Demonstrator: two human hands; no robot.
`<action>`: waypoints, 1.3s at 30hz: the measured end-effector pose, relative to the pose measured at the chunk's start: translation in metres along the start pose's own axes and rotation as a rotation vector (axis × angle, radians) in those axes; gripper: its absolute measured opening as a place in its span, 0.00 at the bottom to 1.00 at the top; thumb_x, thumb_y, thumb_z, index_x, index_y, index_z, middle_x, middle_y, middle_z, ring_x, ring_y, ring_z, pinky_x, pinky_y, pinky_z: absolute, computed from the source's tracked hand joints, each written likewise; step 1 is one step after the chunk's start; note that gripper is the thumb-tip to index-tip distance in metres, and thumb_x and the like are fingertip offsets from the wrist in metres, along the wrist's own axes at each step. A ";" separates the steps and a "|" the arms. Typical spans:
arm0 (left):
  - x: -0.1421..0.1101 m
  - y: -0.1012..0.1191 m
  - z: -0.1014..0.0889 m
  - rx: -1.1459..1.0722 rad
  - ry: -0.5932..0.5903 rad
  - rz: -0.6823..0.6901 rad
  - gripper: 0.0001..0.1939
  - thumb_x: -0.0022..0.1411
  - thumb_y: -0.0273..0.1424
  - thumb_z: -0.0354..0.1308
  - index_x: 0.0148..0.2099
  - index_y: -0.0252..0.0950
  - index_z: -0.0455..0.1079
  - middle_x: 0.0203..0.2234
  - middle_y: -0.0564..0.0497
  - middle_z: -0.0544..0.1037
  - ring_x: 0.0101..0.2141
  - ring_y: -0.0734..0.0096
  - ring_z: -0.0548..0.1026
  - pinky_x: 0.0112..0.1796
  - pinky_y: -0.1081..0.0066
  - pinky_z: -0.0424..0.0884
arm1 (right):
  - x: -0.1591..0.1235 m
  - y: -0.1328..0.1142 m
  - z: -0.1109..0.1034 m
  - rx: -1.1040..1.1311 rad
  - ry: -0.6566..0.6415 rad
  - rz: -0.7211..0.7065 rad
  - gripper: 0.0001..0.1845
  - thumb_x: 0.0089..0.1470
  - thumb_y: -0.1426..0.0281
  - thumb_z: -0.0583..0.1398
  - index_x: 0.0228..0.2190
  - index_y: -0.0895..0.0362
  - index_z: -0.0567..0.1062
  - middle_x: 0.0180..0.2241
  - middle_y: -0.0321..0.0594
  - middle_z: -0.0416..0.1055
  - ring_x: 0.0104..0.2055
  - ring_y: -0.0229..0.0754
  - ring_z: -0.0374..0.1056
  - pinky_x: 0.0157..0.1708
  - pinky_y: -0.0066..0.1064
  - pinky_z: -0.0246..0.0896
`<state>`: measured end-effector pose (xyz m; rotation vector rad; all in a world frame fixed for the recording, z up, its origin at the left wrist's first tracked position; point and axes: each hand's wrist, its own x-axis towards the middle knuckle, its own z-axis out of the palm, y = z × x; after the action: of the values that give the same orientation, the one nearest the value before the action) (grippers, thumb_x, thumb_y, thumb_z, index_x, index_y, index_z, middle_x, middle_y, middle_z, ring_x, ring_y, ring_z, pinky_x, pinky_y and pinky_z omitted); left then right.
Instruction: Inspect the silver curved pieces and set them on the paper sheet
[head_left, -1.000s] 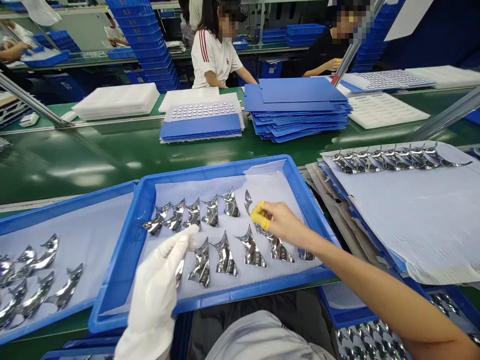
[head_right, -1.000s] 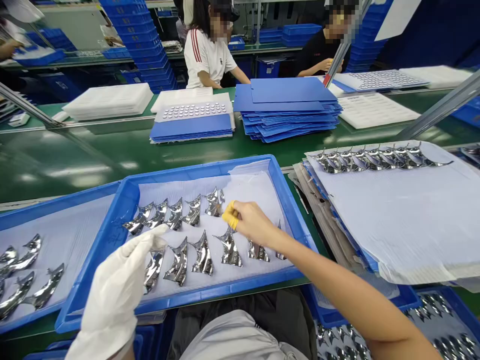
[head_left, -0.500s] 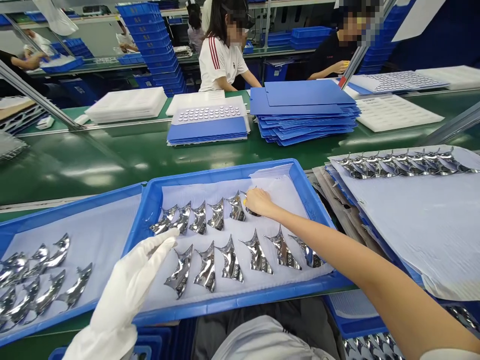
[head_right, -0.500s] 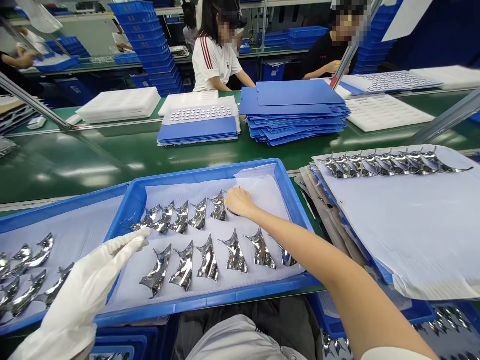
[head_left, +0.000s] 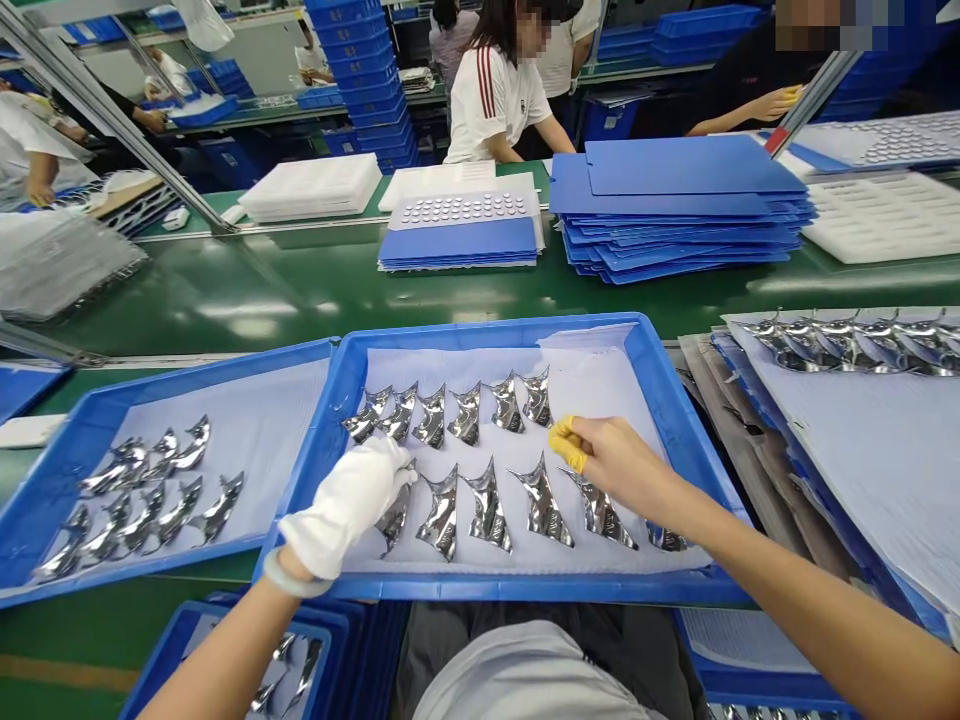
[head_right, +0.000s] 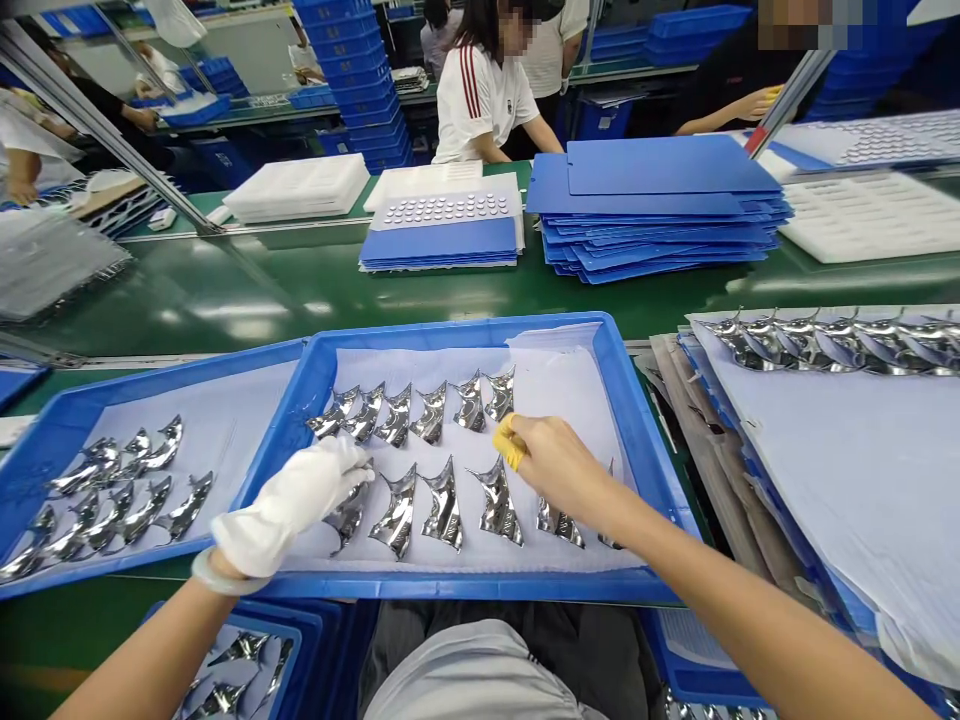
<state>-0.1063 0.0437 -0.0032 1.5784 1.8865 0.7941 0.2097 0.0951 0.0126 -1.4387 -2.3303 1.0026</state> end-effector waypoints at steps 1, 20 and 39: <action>-0.002 0.006 -0.005 -0.026 -0.009 0.018 0.14 0.65 0.40 0.59 0.44 0.35 0.74 0.40 0.46 0.78 0.39 0.64 0.77 0.42 0.60 0.74 | -0.009 -0.003 0.004 0.072 0.014 -0.020 0.12 0.61 0.71 0.53 0.26 0.56 0.69 0.21 0.33 0.66 0.21 0.36 0.56 0.23 0.27 0.50; -0.062 0.054 0.065 -0.876 -0.030 -0.213 0.21 0.63 0.49 0.56 0.47 0.41 0.79 0.51 0.48 0.79 0.59 0.52 0.68 0.59 0.55 0.65 | -0.044 -0.046 0.053 1.240 0.055 -0.061 0.10 0.57 0.64 0.63 0.28 0.58 0.73 0.26 0.33 0.67 0.27 0.31 0.61 0.29 0.24 0.58; -0.063 0.091 0.067 -0.902 -0.069 -0.252 0.22 0.56 0.39 0.67 0.52 0.38 0.76 0.49 0.46 0.79 0.50 0.56 0.76 0.51 0.64 0.73 | -0.053 -0.050 0.051 1.403 -0.084 0.175 0.18 0.51 0.56 0.66 0.29 0.59 0.71 0.20 0.29 0.67 0.15 0.29 0.66 0.17 0.19 0.55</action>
<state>0.0133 0.0001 0.0207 0.7747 1.3194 1.2156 0.1744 0.0135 0.0161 -0.9109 -0.9044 2.0767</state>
